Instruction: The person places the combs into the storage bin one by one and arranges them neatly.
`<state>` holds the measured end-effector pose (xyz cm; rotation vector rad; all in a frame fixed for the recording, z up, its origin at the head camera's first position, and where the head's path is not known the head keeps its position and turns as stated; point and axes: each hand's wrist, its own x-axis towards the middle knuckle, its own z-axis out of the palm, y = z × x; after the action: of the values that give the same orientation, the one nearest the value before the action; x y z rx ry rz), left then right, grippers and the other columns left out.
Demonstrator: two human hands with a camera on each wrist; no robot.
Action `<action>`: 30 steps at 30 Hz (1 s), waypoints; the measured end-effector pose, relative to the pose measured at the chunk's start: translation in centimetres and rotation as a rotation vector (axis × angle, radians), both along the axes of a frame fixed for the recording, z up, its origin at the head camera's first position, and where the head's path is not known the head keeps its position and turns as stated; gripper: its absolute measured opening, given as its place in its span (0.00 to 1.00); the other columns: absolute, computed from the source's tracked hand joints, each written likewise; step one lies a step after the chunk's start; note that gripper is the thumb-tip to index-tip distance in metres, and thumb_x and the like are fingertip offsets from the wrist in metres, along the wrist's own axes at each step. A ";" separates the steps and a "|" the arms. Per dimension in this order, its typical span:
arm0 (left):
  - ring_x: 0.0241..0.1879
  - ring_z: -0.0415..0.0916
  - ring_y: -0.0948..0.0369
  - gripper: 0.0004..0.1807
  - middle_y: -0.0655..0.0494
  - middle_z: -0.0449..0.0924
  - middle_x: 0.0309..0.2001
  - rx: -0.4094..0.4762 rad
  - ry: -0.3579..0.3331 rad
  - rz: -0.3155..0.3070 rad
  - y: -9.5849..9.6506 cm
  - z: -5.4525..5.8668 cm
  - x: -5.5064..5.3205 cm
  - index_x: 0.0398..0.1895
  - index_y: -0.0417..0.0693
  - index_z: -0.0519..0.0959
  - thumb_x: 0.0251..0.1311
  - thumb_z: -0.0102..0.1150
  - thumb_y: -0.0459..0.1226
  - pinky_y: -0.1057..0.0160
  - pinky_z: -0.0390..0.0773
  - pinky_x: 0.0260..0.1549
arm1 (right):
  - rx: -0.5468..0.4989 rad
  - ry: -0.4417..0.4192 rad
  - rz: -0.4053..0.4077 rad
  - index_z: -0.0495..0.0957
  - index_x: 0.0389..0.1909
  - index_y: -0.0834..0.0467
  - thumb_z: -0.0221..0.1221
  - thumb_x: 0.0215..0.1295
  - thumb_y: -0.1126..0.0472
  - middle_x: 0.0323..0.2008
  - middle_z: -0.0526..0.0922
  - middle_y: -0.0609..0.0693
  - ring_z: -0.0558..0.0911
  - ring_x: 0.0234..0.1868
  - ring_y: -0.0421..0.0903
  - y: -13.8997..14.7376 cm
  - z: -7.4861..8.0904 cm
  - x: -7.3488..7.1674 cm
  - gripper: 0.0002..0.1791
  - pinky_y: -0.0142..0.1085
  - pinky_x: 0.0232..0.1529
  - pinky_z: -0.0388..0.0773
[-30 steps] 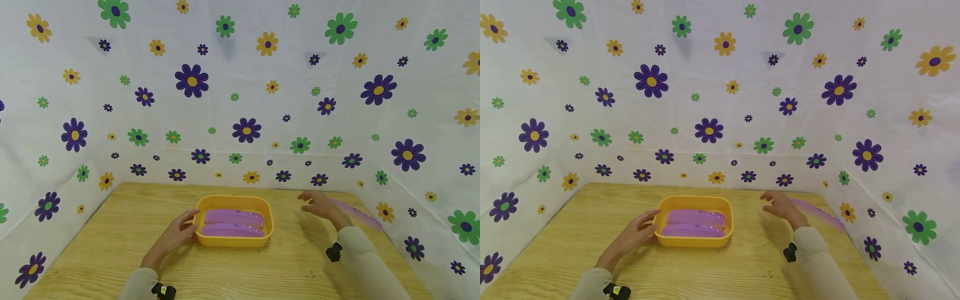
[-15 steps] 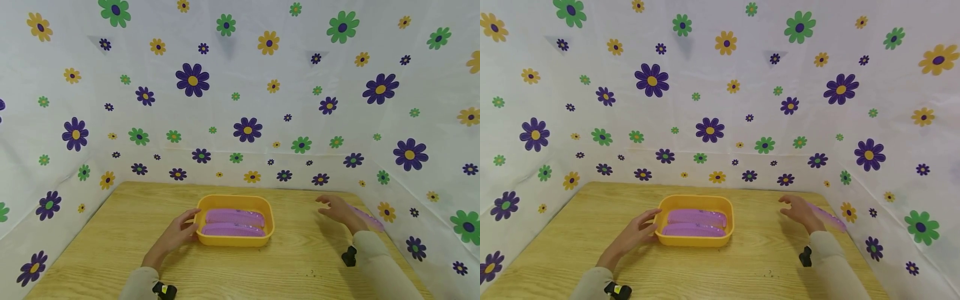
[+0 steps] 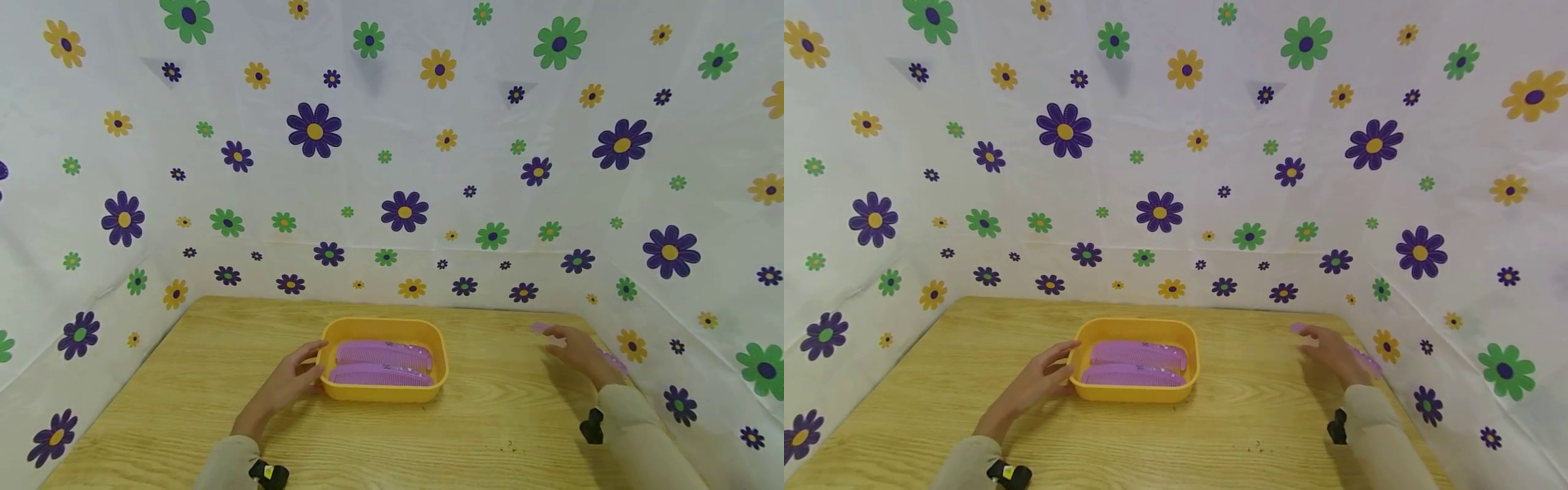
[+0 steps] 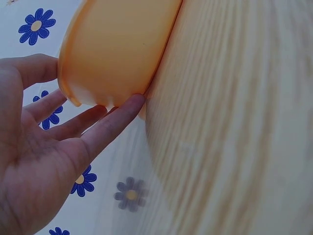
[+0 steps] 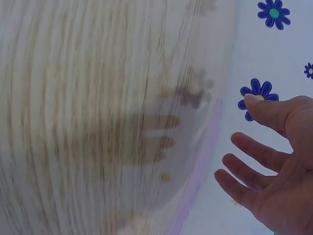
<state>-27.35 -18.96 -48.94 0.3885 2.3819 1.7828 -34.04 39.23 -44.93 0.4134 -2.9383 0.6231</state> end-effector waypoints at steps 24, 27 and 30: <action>0.68 0.71 0.34 0.29 0.30 0.59 0.76 -0.007 0.006 -0.006 -0.2 0.0 0.2 0.78 0.42 0.61 0.77 0.51 0.35 0.54 0.89 0.51 | 0.025 -0.131 -0.172 0.73 0.61 0.74 0.53 0.74 0.63 0.60 0.74 0.81 0.74 0.59 0.79 4.2 -0.4 0.7 0.22 0.71 0.60 0.72; 0.68 0.71 0.34 0.29 0.30 0.60 0.76 -0.006 0.005 -0.003 -0.2 0.0 0.2 0.78 0.43 0.61 0.77 0.51 0.35 0.54 0.89 0.51 | 0.046 -0.095 -0.164 0.73 0.60 0.74 0.54 0.72 0.64 0.60 0.73 0.81 0.73 0.60 0.80 4.5 -0.7 0.7 0.22 0.72 0.61 0.71; 0.69 0.71 0.34 0.29 0.30 0.59 0.76 -0.003 0.006 -0.005 -0.2 0.0 0.2 0.78 0.43 0.61 0.77 0.51 0.35 0.54 0.89 0.51 | 0.057 -0.056 -0.152 0.73 0.59 0.75 0.54 0.72 0.65 0.60 0.74 0.81 0.73 0.60 0.80 4.7 -1.0 0.7 0.20 0.72 0.61 0.71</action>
<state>-27.18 -19.14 -48.91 0.4001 2.3857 1.7778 -33.34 43.90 -45.88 0.1783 -3.0098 0.5416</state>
